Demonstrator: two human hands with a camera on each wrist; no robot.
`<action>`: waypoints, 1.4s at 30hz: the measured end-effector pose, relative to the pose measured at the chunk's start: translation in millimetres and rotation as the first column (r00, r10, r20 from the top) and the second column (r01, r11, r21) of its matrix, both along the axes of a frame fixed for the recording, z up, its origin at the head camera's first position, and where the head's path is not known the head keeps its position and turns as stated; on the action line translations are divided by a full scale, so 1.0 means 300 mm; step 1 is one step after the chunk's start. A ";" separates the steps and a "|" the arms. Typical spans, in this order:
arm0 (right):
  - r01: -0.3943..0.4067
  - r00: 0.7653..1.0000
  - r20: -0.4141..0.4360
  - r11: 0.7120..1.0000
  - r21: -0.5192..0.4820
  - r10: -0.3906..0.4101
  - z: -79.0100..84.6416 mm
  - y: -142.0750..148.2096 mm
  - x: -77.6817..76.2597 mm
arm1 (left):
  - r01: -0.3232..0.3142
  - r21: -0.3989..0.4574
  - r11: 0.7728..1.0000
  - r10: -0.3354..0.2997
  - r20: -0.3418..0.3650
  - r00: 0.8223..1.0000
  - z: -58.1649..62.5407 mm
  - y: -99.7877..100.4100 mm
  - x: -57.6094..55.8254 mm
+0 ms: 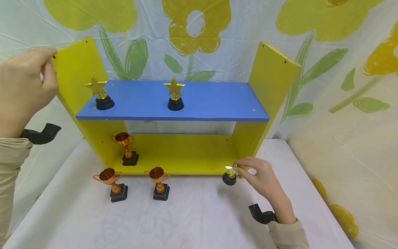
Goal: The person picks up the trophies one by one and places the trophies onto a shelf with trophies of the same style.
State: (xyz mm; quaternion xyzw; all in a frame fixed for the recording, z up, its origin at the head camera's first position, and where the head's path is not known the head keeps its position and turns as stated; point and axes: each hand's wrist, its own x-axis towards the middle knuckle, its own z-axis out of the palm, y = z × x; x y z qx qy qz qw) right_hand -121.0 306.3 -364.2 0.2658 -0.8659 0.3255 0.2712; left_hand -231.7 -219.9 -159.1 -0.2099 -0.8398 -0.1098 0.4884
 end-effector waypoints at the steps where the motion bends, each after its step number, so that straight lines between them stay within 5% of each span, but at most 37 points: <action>1: 0.000 1.000 0.001 1.000 0.002 0.000 0.004 0.000 -0.001 | -0.001 0.000 1.000 0.001 0.001 1.000 0.000 -0.001 0.000; 42: -0.062 0.992 -0.106 0.998 0.012 0.063 0.131 -0.044 -0.017 | 0.016 -0.001 1.000 -0.016 -0.015 1.000 -0.002 0.000 0.003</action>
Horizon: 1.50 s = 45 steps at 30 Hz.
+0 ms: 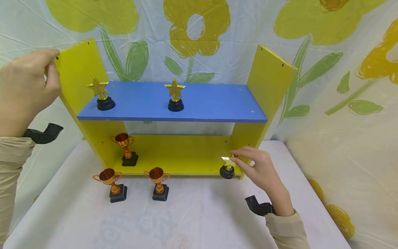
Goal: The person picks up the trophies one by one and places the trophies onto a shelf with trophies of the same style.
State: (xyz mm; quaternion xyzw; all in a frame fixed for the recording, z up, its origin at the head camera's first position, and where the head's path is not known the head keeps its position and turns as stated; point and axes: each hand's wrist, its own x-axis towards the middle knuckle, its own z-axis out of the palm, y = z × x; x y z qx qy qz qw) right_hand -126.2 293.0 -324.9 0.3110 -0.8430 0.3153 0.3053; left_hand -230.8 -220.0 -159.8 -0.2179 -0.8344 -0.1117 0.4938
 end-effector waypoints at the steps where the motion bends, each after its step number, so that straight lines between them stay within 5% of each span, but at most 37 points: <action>1: -0.004 1.000 -0.008 1.000 -0.002 0.004 0.001 0.000 -0.002 | 0.000 0.000 1.000 0.000 -0.001 1.000 0.000 0.000 0.000; 27: -0.035 0.998 -0.051 0.996 -0.082 0.031 0.078 -0.038 -0.003 | 0.004 0.004 1.000 -0.004 0.001 1.000 0.003 0.002 0.003; 45: 0.018 0.999 -0.035 0.992 -0.126 -0.023 0.125 -0.071 0.003 | 0.006 0.005 1.000 -0.006 -0.002 1.000 0.001 -0.001 0.000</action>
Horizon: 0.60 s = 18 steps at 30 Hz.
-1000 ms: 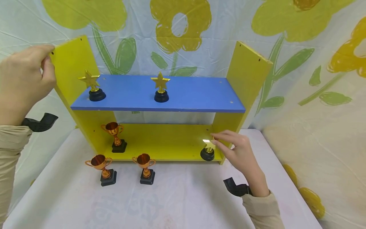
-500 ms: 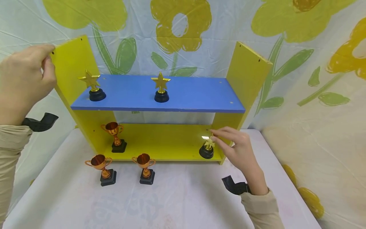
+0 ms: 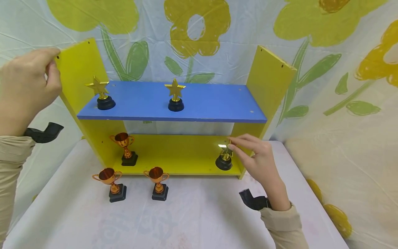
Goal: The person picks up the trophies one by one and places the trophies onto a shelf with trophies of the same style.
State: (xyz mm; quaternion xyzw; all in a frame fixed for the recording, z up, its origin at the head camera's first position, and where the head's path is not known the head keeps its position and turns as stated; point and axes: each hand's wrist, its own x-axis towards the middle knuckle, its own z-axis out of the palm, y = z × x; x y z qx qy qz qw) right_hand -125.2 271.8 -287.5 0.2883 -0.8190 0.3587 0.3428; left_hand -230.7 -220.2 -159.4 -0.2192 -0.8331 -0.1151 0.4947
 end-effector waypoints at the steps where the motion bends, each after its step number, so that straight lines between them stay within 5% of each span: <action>1: 0.001 1.000 0.000 1.000 -0.001 -0.001 0.002 0.000 -0.001 | 0.000 0.000 1.000 0.000 0.001 1.000 0.000 0.000 0.000; 18: 0.021 1.000 0.011 1.000 0.005 -0.021 0.046 -0.007 -0.005 | -0.008 -0.001 1.000 0.008 0.009 1.000 0.002 0.001 0.002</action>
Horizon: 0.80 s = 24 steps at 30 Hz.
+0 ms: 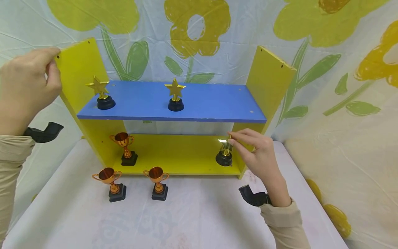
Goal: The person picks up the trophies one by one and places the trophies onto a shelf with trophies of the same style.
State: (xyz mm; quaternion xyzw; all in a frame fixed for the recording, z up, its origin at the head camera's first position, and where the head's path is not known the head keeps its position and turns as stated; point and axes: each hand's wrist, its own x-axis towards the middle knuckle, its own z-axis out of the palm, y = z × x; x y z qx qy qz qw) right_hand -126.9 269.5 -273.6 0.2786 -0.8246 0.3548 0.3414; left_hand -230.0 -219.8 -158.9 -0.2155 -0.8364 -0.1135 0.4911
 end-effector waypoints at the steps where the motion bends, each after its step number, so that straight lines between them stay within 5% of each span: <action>1: 0.004 1.000 -0.005 1.000 0.001 -0.004 0.001 0.000 -0.001 | 0.000 -0.001 1.000 0.000 -0.001 1.000 0.000 -0.001 0.000; 24: 0.018 0.999 -0.050 1.000 -0.006 -0.018 0.072 -0.012 -0.010 | -0.001 -0.002 1.000 0.001 0.007 1.000 0.002 -0.005 -0.003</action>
